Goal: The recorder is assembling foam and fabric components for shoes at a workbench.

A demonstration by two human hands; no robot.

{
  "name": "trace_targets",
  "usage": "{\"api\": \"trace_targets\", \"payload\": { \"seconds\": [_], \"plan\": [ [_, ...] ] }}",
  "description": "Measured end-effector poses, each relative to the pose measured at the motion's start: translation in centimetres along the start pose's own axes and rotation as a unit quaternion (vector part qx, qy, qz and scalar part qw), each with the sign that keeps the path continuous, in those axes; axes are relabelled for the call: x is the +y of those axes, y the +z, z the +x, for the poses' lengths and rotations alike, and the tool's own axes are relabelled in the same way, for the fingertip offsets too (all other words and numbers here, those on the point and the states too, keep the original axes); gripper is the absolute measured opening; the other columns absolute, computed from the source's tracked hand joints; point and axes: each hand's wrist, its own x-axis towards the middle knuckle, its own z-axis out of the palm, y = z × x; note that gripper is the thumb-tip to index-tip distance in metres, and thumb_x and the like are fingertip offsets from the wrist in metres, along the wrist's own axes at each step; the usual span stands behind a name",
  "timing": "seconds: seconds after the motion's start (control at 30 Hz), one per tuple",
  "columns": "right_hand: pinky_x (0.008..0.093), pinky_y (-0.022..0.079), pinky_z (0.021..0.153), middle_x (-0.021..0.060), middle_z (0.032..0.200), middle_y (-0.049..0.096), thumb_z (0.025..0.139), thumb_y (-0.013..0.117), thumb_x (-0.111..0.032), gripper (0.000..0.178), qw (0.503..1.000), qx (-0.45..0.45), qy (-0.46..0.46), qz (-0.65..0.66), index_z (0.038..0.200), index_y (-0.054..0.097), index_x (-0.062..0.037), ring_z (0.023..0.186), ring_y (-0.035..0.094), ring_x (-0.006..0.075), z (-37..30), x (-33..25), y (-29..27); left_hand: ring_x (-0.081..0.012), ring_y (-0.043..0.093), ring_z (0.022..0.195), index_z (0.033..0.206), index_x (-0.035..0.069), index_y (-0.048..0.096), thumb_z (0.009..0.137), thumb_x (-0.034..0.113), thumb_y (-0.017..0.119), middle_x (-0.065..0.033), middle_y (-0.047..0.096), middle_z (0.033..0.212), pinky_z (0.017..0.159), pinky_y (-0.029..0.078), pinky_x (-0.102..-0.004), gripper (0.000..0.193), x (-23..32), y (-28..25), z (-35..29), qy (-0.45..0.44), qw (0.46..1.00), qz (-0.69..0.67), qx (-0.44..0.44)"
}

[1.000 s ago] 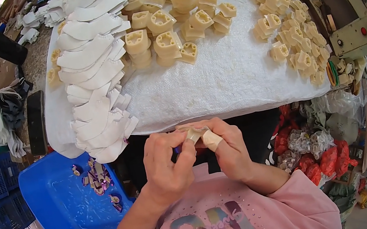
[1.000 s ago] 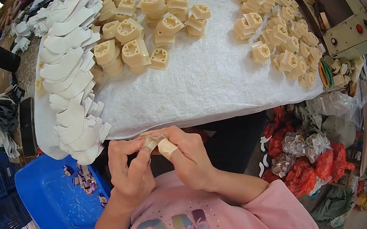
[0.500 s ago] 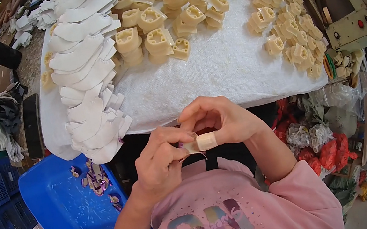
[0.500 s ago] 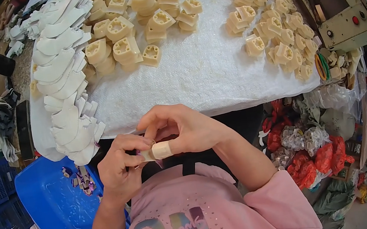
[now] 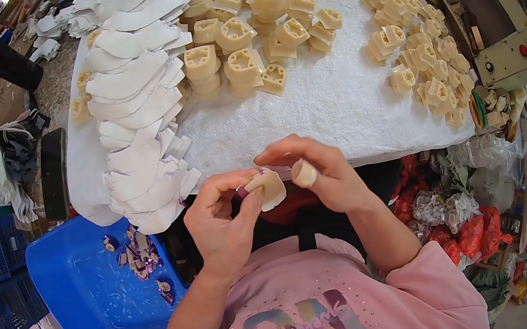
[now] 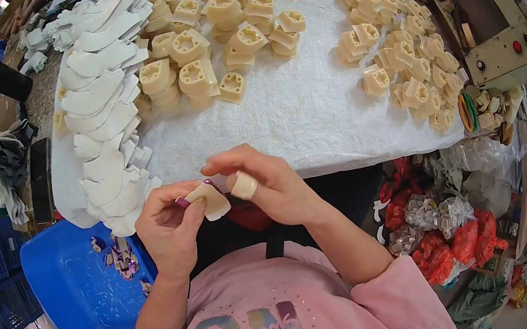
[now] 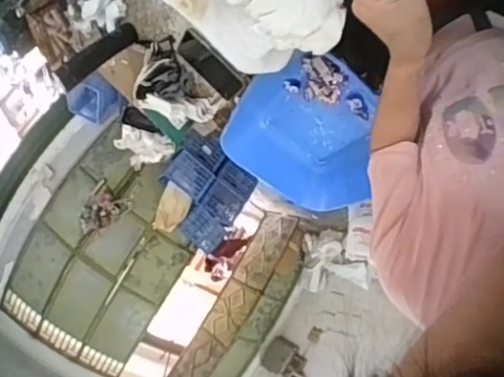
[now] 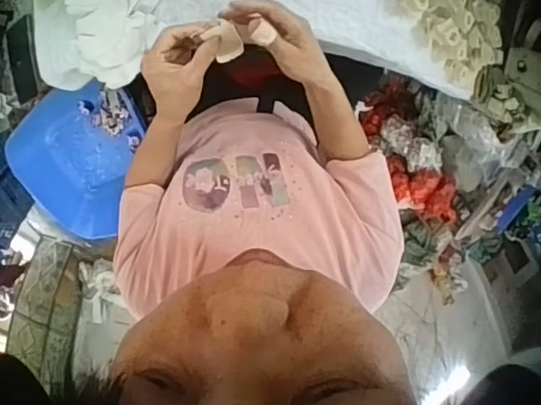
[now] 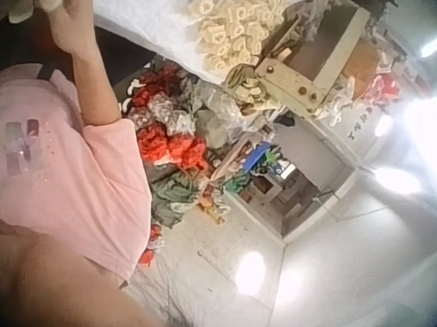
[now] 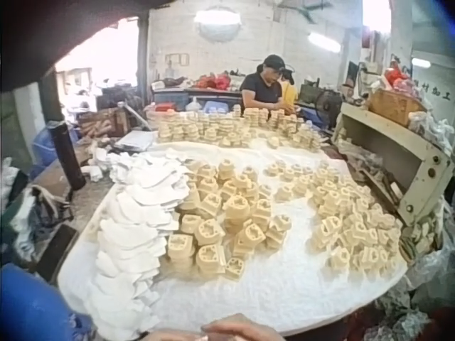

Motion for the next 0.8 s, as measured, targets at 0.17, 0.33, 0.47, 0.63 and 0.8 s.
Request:
{"api": "trace_targets", "payload": {
  "seconds": [0.17,0.33,0.47,0.63,0.8],
  "plan": [
    [0.032,0.041,0.083,0.0089,0.096,0.052,0.088,0.053,-0.009,0.011,0.978,0.046,-0.095,-0.178,0.098,0.055,-0.0034,0.095,0.048,0.0235,-0.4,-0.5,1.4,-0.0141,0.06,0.088,0.093,-0.005,0.059,0.08,-0.004,0.065,-0.013,0.063,0.097,0.08,0.05,-0.0269,0.014,-0.5,0.1,0.1,-0.02,0.999,-0.032,-0.032],
    [0.0312,0.04,0.079,0.0094,0.094,0.05,0.082,0.057,-0.005,0.012,0.99,0.052,-0.042,-0.125,0.094,0.054,-0.0039,0.09,0.046,0.0234,-0.1,-0.8,1.7,-0.0129,0.061,0.087,0.091,-0.004,0.059,0.08,-0.003,0.065,-0.0124,0.063,0.097,0.076,0.051,-0.0257,0.012,-1.0,-0.2,0.3,-0.009,0.998,-0.04,-0.04],
    [0.0322,0.038,0.079,0.009,0.088,0.05,0.077,0.061,-0.005,0.013,0.991,0.028,-0.03,-0.126,0.088,0.055,-0.005,0.088,0.045,0.0243,-0.2,-0.8,1.3,-0.0118,0.06,0.085,0.09,-0.003,0.06,0.081,-0.003,0.064,-0.0111,0.063,0.097,0.075,0.05,-0.0245,0.01,-0.3,-0.1,0.0,-0.053,0.996,-0.01,-0.065],
    [0.0325,0.036,0.073,0.0087,0.085,0.049,0.077,0.062,-0.008,0.009,0.903,0.103,-0.187,-0.373,0.079,0.053,-0.0054,0.083,0.044,0.0239,-0.4,-0.8,2.2,-0.0188,0.057,0.092,0.086,0.001,0.062,0.077,0.007,0.07,-0.0104,0.063,0.099,0.076,0.046,-0.0293,0.014,-1.1,-0.4,0.4,0.159,0.965,0.192,-0.08],
    [0.0314,0.038,0.08,0.0068,0.087,0.05,0.085,0.061,-0.021,0.018,0.994,0.031,-0.08,-0.075,0.09,0.058,-0.0036,0.089,0.045,0.0189,-0.9,-0.7,0.6,-0.019,0.051,0.095,0.082,0.003,0.065,0.079,0.014,0.071,-0.0103,0.057,0.109,0.078,0.043,-0.0331,0.013,-0.2,-1.0,0.7,0.131,0.964,0.218,-0.081]
  ]
}}
